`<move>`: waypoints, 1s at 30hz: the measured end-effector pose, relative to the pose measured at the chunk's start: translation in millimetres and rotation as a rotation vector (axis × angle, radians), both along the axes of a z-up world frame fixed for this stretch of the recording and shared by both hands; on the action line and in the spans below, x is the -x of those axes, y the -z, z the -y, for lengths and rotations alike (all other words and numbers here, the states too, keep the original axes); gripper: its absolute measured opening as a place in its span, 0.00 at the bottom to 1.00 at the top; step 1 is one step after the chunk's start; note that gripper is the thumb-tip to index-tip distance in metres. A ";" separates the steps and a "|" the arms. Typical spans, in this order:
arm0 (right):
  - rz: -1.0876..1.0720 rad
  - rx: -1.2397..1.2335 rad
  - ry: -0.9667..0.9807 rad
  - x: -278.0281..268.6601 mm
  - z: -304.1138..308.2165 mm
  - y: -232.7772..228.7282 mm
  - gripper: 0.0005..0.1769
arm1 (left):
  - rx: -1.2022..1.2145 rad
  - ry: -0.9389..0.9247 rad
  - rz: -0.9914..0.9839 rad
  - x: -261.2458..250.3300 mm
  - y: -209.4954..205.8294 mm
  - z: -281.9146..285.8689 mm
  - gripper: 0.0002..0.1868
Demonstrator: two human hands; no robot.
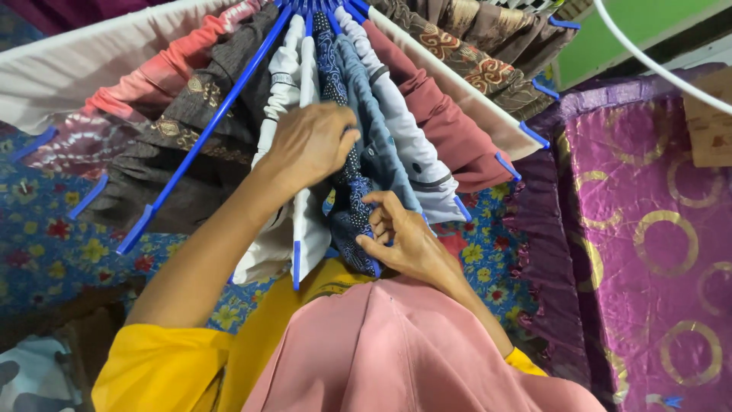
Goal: The person arranges multiple garments on a blue circular drying rack, spreading them evenly across the spokes. The person repeatedly adjusts the position of each item to ensure they are properly displayed and not overlapping.
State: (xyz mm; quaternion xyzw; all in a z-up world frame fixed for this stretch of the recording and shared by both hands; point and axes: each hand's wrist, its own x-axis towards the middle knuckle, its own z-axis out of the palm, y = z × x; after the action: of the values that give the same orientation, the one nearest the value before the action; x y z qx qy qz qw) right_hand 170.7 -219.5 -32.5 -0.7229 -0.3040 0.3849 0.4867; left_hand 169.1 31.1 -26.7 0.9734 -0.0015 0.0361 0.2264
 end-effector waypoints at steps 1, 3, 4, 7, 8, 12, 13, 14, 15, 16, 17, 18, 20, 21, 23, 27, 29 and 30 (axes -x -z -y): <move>-0.002 -0.002 0.001 -1.3 -0.9 -0.9 0.34 | -0.002 0.001 -0.002 1.0 -4.4 1.0 0.08; -0.005 0.003 -0.015 -1.2 -1.0 -3.3 0.35 | -0.020 0.016 -0.079 5.9 -13.2 4.7 0.09; -0.007 0.003 -0.016 -0.6 -1.7 -4.0 0.35 | -0.019 0.015 -0.081 2.2 -13.2 0.8 0.09; 0.066 0.010 -0.032 3.6 -2.9 -8.1 0.34 | 0.006 -0.061 -0.005 -10.2 -10.7 -8.7 0.12; 0.124 -0.039 -0.026 5.7 -3.6 -10.8 0.33 | -0.123 -0.106 0.090 -15.8 -7.9 -11.0 0.13; 0.153 -0.083 -0.010 9.5 -3.2 -7.2 0.31 | -0.232 -0.130 0.221 -20.5 2.1 -6.6 0.11; 0.150 -0.081 -0.007 8.8 -3.1 -8.4 0.31 | -0.230 -0.127 0.219 -17.8 3.0 -5.8 0.11; 0.115 -0.093 -0.010 7.9 -3.6 -10.1 0.31 | -0.229 -0.119 0.230 -15.5 2.6 -5.7 0.09; 0.080 -0.105 -0.014 6.8 -4.4 -12.0 0.30 | -0.229 -0.111 0.242 -13.5 2.2 -5.8 0.07; 0.079 -0.103 -0.011 6.0 -5.7 -12.6 0.30 | -0.227 -0.108 0.240 -13.2 2.9 -6.9 0.07; 0.071 -0.087 -0.035 5.5 -7.0 -13.4 0.30 | -0.265 -0.090 0.251 -12.7 3.5 -8.1 0.07; 0.068 -0.074 -0.062 4.4 -8.1 -15.0 0.30 | -0.306 -0.075 0.267 -11.9 2.4 -9.1 0.08; 0.113 -0.073 -0.067 5.7 -7.8 -15.6 0.30 | -0.265 -0.102 0.207 -20.2 -6.3 -13.2 0.11; 0.156 -0.071 -0.072 6.7 -7.8 -15.2 0.31 | -0.223 -0.129 0.144 -23.8 -9.8 -15.3 0.16; 0.156 -0.062 -0.068 7.4 -7.2 -14.0 0.31 | -0.245 -0.121 0.215 -26.0 2.1 -19.7 0.15; 0.137 -0.032 -0.062 8.3 -6.1 -20.8 0.31 | -0.259 -0.106 0.181 -19.6 4.1 -16.4 0.13; 0.140 -0.084 -0.045 5.6 0.0 -23.1 0.31 | -0.286 -0.096 0.192 -17.5 -6.8 -20.3 0.12; 0.148 -0.139 -0.032 4.1 3.4 -25.5 0.31 | -0.316 -0.089 0.207 -16.4 -13.7 -22.1 0.11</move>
State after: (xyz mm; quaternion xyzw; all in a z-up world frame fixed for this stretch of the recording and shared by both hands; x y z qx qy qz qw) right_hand 166.6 -223.0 -7.0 -0.7088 -0.3769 0.3161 0.5057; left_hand 185.6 53.1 -13.0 0.9870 0.0129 0.1453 0.0677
